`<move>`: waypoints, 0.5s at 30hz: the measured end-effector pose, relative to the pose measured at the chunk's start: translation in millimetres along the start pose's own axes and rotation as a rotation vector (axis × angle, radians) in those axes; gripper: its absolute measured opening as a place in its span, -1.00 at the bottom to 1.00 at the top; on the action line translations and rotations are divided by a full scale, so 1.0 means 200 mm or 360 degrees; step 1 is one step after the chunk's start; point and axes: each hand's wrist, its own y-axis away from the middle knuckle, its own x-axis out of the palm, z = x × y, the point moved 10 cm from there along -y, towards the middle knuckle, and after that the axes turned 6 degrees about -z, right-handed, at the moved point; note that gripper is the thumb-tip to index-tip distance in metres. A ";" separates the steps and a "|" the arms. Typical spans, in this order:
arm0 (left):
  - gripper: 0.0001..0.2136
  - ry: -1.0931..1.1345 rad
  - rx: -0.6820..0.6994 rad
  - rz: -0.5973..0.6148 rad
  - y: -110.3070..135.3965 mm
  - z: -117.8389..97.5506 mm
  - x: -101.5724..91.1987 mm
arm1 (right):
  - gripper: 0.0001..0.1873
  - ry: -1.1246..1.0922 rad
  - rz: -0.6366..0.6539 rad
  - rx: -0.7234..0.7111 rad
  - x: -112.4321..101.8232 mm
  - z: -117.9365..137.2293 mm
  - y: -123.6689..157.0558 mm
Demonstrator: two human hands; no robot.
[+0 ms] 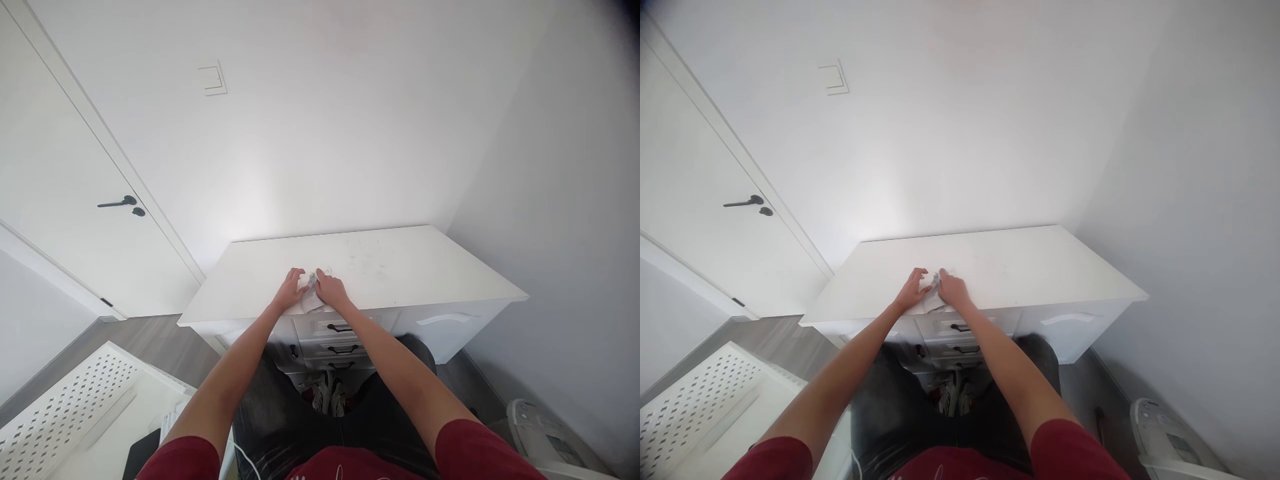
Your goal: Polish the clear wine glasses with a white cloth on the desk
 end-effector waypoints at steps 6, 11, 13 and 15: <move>-0.59 0.0026 -0.0046 0.0016 0.00 0.01 0.01 | -0.69 0.0053 0.0004 0.0095 -0.01 -0.05 -0.01; -0.60 0.0029 -0.0185 0.0027 0.00 0.06 0.02 | -0.65 0.0032 0.0046 -0.0003 0.00 -0.02 0.00; -0.61 0.0016 -0.0191 0.0036 0.00 0.06 0.02 | -0.65 0.0020 0.0057 -0.0026 0.00 -0.01 0.00; -0.63 0.0009 -0.0152 0.0032 0.00 0.05 0.02 | -0.63 -0.0010 0.0060 -0.0090 0.00 0.01 0.00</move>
